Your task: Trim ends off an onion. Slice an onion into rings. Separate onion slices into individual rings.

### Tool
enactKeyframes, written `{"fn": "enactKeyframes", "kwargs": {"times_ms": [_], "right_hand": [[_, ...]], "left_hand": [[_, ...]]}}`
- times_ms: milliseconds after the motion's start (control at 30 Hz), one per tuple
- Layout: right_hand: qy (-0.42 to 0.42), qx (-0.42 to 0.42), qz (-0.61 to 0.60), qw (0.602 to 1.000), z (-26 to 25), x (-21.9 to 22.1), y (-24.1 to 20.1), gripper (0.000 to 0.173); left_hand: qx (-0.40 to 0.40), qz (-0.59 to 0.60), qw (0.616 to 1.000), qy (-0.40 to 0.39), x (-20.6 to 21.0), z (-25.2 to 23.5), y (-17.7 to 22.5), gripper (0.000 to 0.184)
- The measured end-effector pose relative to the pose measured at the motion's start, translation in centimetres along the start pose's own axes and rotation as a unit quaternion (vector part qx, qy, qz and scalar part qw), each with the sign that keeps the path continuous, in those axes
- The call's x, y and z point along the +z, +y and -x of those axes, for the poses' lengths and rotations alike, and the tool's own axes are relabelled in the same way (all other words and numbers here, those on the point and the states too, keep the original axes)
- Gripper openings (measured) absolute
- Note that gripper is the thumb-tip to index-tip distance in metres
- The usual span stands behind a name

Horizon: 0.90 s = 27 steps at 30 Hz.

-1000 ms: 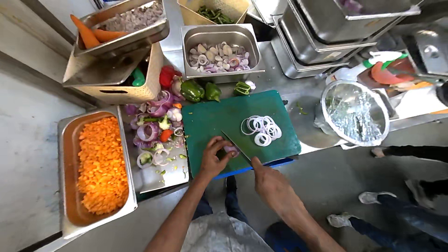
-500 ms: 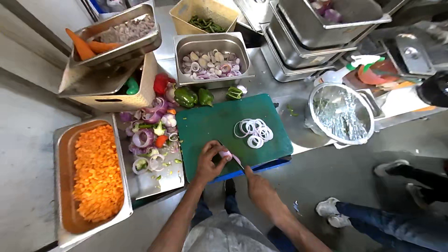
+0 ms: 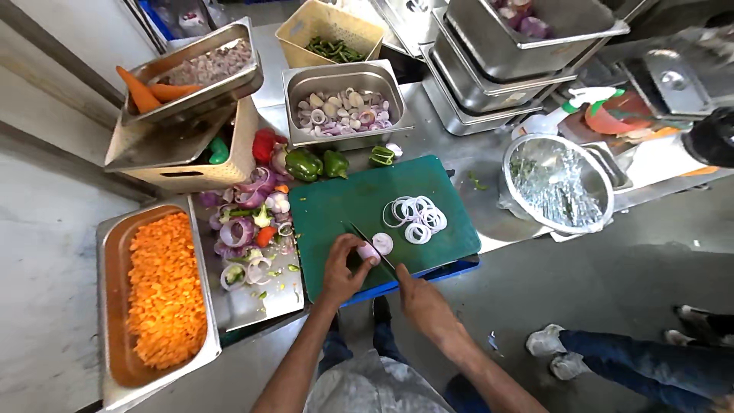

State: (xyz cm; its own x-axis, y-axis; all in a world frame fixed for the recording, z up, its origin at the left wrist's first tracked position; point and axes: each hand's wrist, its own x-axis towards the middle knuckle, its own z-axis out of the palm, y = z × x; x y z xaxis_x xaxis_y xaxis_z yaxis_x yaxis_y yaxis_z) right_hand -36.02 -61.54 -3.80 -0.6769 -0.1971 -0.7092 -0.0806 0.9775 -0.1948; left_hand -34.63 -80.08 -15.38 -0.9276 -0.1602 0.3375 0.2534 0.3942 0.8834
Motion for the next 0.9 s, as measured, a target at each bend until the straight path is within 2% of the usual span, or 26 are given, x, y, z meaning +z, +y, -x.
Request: {"fn": "enactKeyframes", "kwargs": {"times_ms": [167, 600, 900], "right_hand": [[0.024, -0.003, -0.003, 1.0, 2.9, -1.6, 0.5, 0.037], [0.017, 0.003, 0.071, 0.997, 6.3, -3.4, -0.2, 0.038], [-0.031, 0.034, 0.076, 0.996, 5.3, -3.9, -1.7, 0.036]], "left_hand": [[-0.003, 0.038, 0.999, -0.002, -0.3, -0.3, 0.5, 0.02], [-0.013, 0.036, 0.999, -0.001, -0.3, -0.3, 0.5, 0.018], [-0.011, 0.033, 0.999, 0.004, -0.5, -0.5, 0.7, 0.019]]}}
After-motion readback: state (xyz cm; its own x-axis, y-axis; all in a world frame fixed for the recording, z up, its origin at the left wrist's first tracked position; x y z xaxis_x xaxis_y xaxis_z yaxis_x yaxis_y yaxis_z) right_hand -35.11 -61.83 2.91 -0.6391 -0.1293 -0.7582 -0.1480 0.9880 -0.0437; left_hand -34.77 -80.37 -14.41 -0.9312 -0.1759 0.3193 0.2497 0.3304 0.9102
